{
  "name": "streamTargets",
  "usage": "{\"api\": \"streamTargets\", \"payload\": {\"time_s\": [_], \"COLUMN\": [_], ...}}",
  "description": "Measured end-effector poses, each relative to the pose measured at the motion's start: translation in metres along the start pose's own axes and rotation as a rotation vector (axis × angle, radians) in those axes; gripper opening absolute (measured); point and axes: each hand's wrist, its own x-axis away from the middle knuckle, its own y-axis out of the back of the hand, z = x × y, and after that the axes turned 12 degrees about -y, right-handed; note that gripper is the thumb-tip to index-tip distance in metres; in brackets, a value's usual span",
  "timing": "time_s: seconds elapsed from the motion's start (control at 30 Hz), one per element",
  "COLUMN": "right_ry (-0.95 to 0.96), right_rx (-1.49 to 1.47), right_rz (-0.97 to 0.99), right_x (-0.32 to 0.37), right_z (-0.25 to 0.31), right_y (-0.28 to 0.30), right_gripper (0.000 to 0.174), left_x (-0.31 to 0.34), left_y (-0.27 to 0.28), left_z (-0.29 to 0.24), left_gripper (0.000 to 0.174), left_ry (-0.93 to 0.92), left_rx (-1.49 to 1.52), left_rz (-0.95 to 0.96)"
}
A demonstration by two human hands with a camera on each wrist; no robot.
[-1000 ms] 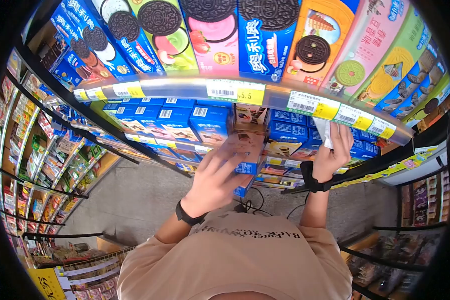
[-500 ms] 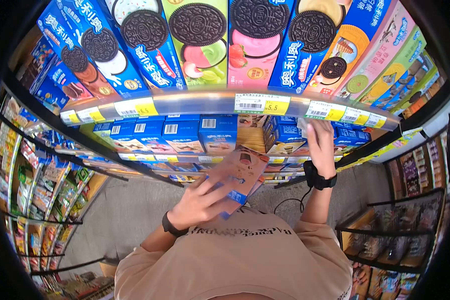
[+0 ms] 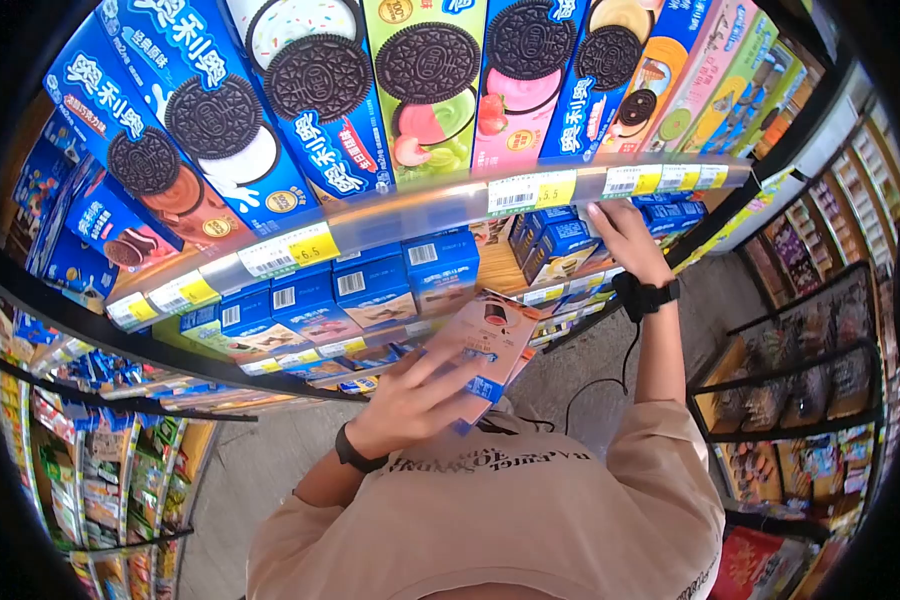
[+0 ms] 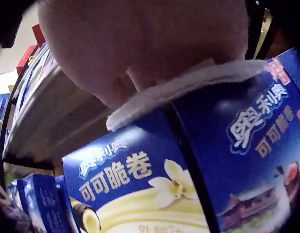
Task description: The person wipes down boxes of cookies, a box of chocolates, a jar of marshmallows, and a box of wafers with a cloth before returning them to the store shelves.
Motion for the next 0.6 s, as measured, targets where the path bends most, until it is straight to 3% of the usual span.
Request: {"api": "streamTargets", "payload": {"time_s": [0.1, 0.2, 0.23, 0.3, 0.37, 0.4, 0.47, 0.5, 0.6], "right_ry": [0.061, 0.082, 0.117, 0.318, 0.422, 0.521, 0.41, 0.392, 0.274], "right_rx": [0.078, 0.142, 0.025, -0.172, -0.267, -0.195, -0.076, -0.083, -0.165], "right_rz": [-0.115, -0.092, 0.033, 0.559, 0.968, 0.948, 1.008, 1.016, 0.959], "right_x": [0.007, 0.033, 0.046, 0.068, 0.086, 0.096, 0.108, 0.114, 0.123], "right_z": [0.01, 0.068, 0.089, 0.136, 0.167, 0.172, 0.185, 0.184, 0.178], "right_y": [0.001, 0.012, 0.01, 0.007, -0.012, -0.027, -0.05, -0.057, -0.07], "right_gripper": [0.032, 0.039, 0.049, 0.076, 0.099, 0.095, 0.086, 0.085, 0.084], "left_x": [0.006, 0.018, 0.023, 0.029, 0.038, 0.043, 0.048, 0.049, 0.062], "left_y": [0.008, 0.01, 0.01, 0.012, 0.012, 0.014, 0.017, 0.021, 0.029], "left_z": [0.002, -0.002, -0.003, -0.004, -0.007, -0.01, -0.014, -0.014, -0.016], "left_gripper": [0.017, 0.016, 0.015, 0.014, 0.017, 0.016, 0.013, 0.027, 0.025], "left_ry": [-0.027, -0.058, -0.073, -0.133, -0.2, -0.223, -0.27, -0.304, -0.144], "left_rx": [-0.003, -0.063, -0.089, -0.048, 0.04, 0.082, 0.162, 0.192, 0.305], "left_rz": [0.005, 0.027, 0.036, 0.04, 0.036, 0.022, -0.007, 0.007, 0.094]}}
